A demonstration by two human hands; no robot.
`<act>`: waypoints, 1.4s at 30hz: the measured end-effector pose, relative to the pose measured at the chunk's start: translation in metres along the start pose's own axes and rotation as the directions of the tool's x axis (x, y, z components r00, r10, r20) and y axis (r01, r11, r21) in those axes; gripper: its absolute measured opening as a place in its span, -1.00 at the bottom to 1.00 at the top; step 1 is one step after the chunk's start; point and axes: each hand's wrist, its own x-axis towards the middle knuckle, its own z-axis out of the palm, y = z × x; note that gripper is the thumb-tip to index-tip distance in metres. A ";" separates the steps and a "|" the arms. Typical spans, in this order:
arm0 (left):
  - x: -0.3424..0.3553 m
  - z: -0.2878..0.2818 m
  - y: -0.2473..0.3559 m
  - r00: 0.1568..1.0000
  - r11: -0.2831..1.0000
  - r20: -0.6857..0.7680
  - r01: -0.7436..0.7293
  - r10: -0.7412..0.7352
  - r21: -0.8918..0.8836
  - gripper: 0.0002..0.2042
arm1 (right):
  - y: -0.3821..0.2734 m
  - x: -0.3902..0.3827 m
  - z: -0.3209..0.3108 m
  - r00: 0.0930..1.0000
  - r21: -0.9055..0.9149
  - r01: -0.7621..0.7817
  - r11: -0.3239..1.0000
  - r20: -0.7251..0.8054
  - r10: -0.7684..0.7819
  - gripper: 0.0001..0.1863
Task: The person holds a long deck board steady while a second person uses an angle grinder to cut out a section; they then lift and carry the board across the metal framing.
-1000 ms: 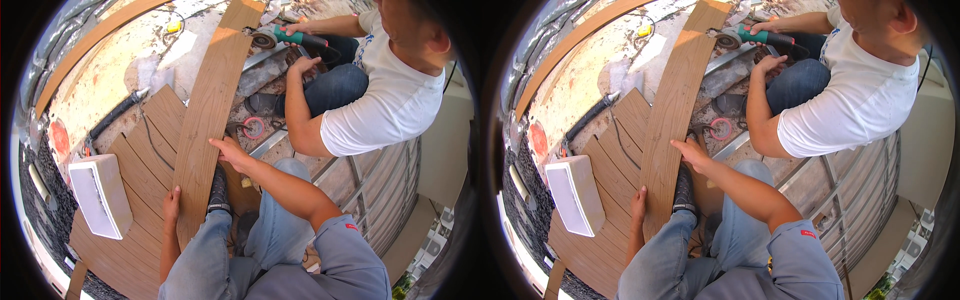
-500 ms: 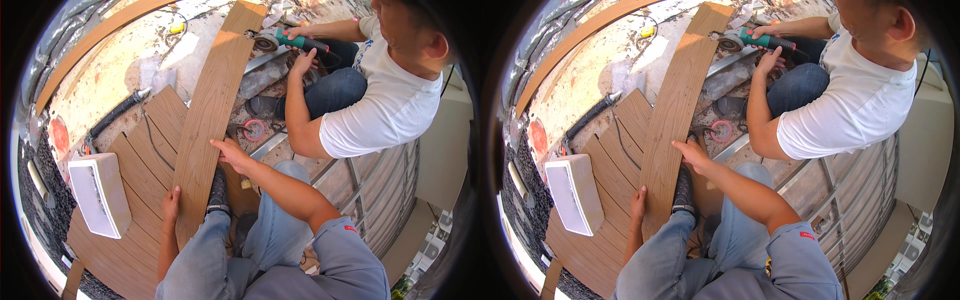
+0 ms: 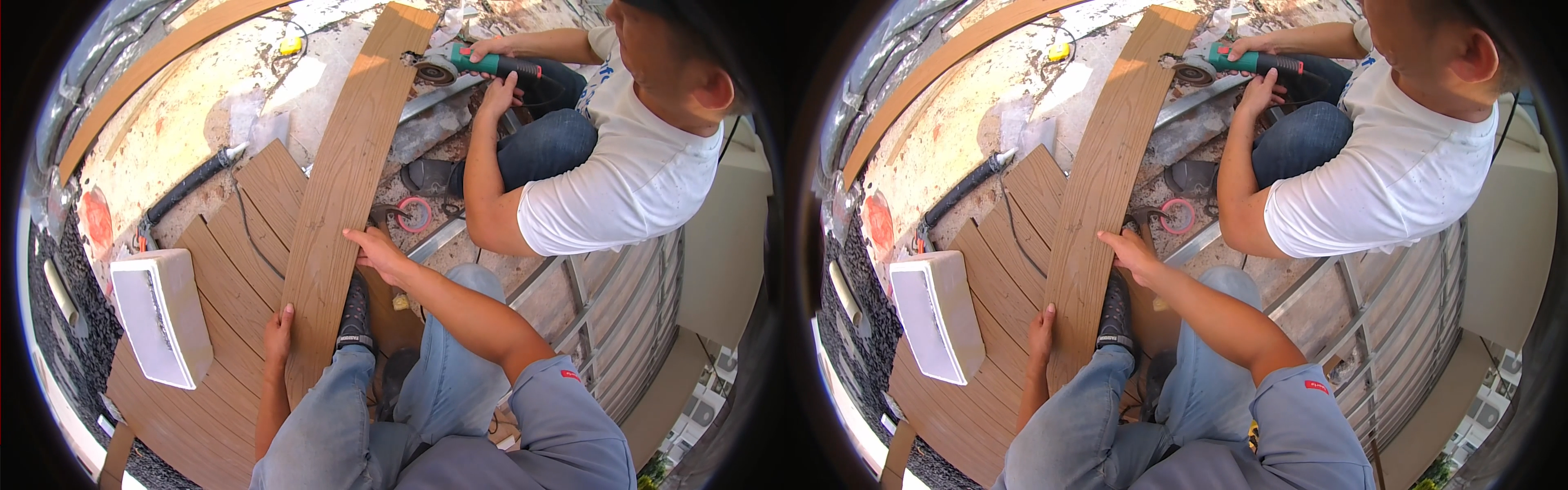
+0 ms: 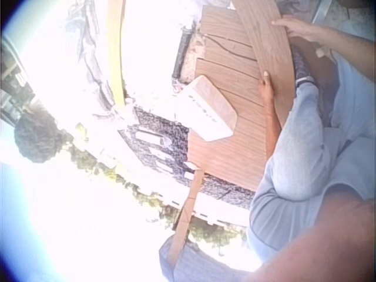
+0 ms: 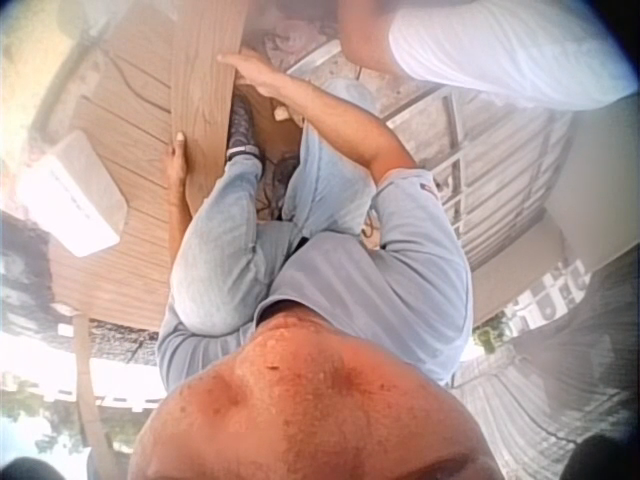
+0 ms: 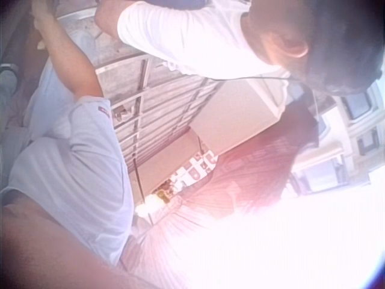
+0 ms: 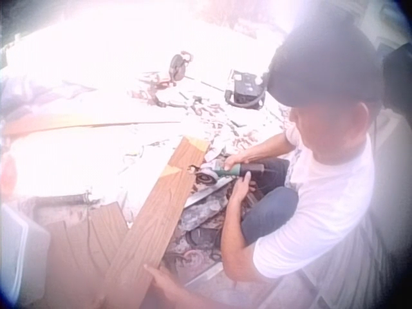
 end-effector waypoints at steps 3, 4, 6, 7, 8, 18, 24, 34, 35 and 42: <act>0.000 -0.001 0.000 1.000 1.000 -0.019 -0.010 0.010 -0.012 -0.33 | 0.001 0.002 -0.001 1.000 0.036 -0.012 0.999 0.007 0.011 -0.40; -0.001 -0.001 0.003 1.000 1.000 -0.018 0.000 0.001 0.010 -0.33 | 0.001 0.001 -0.001 1.000 0.037 -0.008 0.999 0.017 0.007 -0.39; -0.003 0.000 0.009 1.000 0.999 -0.015 0.009 -0.009 0.032 -0.33 | 0.001 0.001 -0.002 1.000 0.037 -0.004 0.999 0.025 0.003 -0.39; -0.004 0.000 0.011 1.000 1.000 -0.014 0.010 -0.010 0.027 -0.33 | 0.002 0.003 -0.003 1.000 0.033 -0.009 0.999 0.017 0.008 -0.39; -0.004 0.001 0.012 1.000 1.000 -0.012 0.011 -0.011 0.022 -0.33 | 0.003 0.003 -0.005 1.000 0.028 -0.013 1.000 0.008 0.013 -0.39; 0.000 0.000 0.002 1.000 1.000 -0.017 -0.002 0.002 0.023 -0.32 | 0.001 0.001 -0.003 1.000 0.029 -0.012 1.000 0.010 0.012 -0.39; -0.001 0.000 0.005 1.000 1.000 -0.013 0.013 -0.013 0.006 -0.33 | 0.001 0.001 -0.003 1.000 0.018 -0.016 1.000 0.019 0.015 -0.38; 0.004 -0.002 -0.008 0.999 0.999 -0.029 0.023 -0.022 0.026 -0.33 | -0.001 0.000 -0.001 1.000 0.025 -0.018 1.000 0.012 0.017 -0.37; 0.004 -0.002 -0.009 0.999 0.999 -0.029 0.027 -0.027 0.026 -0.33 | -0.001 -0.001 0.000 1.000 0.024 -0.018 1.000 0.014 0.018 -0.37; -0.003 0.000 0.005 0.999 0.999 -0.032 0.023 -0.022 0.040 -0.31 | -0.001 -0.001 -0.002 1.000 0.018 -0.015 1.000 0.021 0.015 -0.38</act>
